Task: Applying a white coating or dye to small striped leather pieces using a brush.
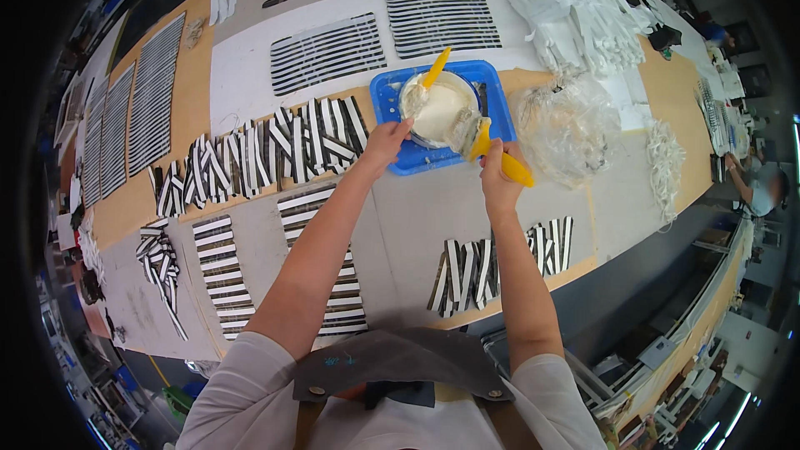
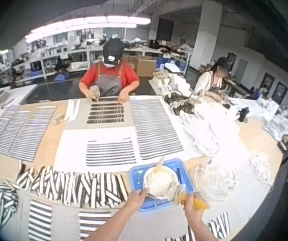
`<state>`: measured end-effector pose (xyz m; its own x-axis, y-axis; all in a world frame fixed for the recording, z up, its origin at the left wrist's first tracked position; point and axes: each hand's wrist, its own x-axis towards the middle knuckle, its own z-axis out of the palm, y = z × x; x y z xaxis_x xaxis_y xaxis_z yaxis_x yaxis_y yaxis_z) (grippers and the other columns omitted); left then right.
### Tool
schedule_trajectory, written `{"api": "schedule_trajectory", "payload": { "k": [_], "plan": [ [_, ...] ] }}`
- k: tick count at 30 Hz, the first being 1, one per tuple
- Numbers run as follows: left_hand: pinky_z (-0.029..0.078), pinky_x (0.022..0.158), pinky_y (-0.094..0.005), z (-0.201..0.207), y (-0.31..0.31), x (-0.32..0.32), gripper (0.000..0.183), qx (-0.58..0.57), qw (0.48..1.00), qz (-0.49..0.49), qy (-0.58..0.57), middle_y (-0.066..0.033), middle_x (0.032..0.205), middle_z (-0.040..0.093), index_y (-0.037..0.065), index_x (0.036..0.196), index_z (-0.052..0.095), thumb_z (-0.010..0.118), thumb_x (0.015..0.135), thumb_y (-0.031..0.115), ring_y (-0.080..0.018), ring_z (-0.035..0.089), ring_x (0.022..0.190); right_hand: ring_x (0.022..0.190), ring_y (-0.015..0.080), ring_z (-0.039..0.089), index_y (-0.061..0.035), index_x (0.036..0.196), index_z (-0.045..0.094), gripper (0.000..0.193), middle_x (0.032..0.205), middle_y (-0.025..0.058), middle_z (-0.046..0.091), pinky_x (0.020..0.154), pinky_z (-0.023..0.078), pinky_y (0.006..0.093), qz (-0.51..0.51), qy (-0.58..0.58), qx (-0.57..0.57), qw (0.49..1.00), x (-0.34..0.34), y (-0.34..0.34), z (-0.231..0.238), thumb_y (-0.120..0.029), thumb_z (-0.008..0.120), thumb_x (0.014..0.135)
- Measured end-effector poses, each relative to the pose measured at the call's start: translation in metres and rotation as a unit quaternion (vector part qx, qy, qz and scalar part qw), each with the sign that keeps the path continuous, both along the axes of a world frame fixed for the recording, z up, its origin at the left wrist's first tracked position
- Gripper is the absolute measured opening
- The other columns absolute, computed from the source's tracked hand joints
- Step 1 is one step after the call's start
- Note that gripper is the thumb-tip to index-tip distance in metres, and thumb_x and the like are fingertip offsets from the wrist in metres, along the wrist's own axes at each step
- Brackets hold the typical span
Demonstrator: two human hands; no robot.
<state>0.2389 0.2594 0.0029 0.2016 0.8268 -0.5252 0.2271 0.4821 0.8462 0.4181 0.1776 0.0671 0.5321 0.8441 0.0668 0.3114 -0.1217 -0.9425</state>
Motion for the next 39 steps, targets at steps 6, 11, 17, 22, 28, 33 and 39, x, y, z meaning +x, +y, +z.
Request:
{"api": "schedule_trajectory", "payload": {
  "k": [6, 11, 17, 22, 28, 33, 39],
  "plan": [
    [0.041, 0.057, -0.0329, -0.005, 0.0, 0.002, 0.05, 0.031, 0.999, 0.014, 0.025, -0.0117, 0.068, 0.059, -0.002, 0.076, 0.061, 0.052, 0.086, 0.046, -0.0204, 0.054, 0.061, 0.043, 0.0072, 0.047, -0.0029, 0.073, 0.052, 0.024, 0.053, 0.0031, 0.052, 0.039, 0.037, 0.0212, 0.011, 0.009, -0.013, 1.0, -0.002, -0.001, 0.004, -0.019, 0.05, 0.091],
    [0.036, 0.044, -0.0287, -0.012, 0.004, 0.003, 0.05, 0.042, 0.999, 0.005, 0.015, -0.002, 0.06, 0.042, 0.0, 0.08, 0.057, 0.051, 0.085, 0.05, -0.0129, 0.042, 0.052, 0.039, 0.0187, 0.047, -0.0036, 0.067, 0.05, 0.019, 0.051, 0.0104, 0.049, 0.039, 0.036, 0.0312, 0.07, -0.183, 0.054, 0.979, -0.008, 0.011, -0.001, -0.009, 0.056, 0.084],
    [0.037, 0.045, -0.0302, -0.006, 0.004, 0.003, 0.049, 0.021, 1.0, -0.001, 0.019, -0.0024, 0.061, 0.042, 0.001, 0.079, 0.057, 0.051, 0.086, 0.049, -0.0138, 0.042, 0.052, 0.042, 0.028, 0.051, -0.0044, 0.063, 0.049, 0.02, 0.051, 0.0141, 0.05, 0.042, 0.039, 0.0334, 0.111, -0.289, 0.089, 0.947, -0.009, -0.01, 0.009, -0.007, 0.059, 0.081],
    [0.036, 0.045, -0.0311, -0.008, 0.004, 0.002, 0.049, 0.017, 0.999, 0.021, 0.022, -0.0075, 0.057, 0.051, -0.001, 0.074, 0.058, 0.051, 0.087, 0.046, -0.0163, 0.047, 0.046, 0.042, 0.0284, 0.051, -0.0043, 0.064, 0.049, 0.02, 0.05, 0.0131, 0.051, 0.042, 0.039, 0.0339, 0.123, -0.252, 0.069, 0.957, 0.002, -0.024, 0.018, -0.008, 0.059, 0.081],
    [0.045, 0.058, -0.0362, 0.001, 0.004, 0.002, 0.051, -0.016, 1.0, -0.009, 0.018, -0.006, 0.074, 0.048, 0.001, 0.086, 0.058, 0.051, 0.085, 0.051, -0.0183, 0.048, 0.067, 0.049, 0.0273, 0.056, -0.0051, 0.065, 0.05, 0.017, 0.055, 0.0103, 0.052, 0.045, 0.043, 0.0342, 0.294, -0.419, 0.106, 0.852, 0.006, -0.009, 0.039, -0.007, 0.061, 0.077],
    [0.046, 0.062, -0.0389, -0.004, 0.006, 0.002, 0.053, -0.033, 0.999, -0.001, 0.008, -0.0082, 0.08, 0.049, 0.0, 0.089, 0.058, 0.051, 0.085, 0.052, -0.0203, 0.049, 0.074, 0.049, 0.0258, 0.055, -0.0078, 0.071, 0.054, 0.01, 0.059, 0.0083, 0.055, 0.047, 0.044, 0.035, 0.429, -0.436, 0.063, 0.789, 0.017, -0.026, 0.004, -0.012, 0.061, 0.077],
    [0.044, 0.062, -0.0373, -0.001, 0.005, -0.006, 0.052, -0.031, 0.999, 0.006, 0.012, -0.0072, 0.08, 0.049, 0.001, 0.086, 0.058, 0.052, 0.084, 0.052, -0.0198, 0.047, 0.074, 0.048, 0.0106, 0.051, -0.005, 0.083, 0.058, 0.017, 0.059, 0.0055, 0.056, 0.043, 0.039, 0.0235, 0.041, 0.129, -0.124, 0.983, 0.029, -0.037, 0.045, -0.022, 0.057, 0.086]
  ]
}}
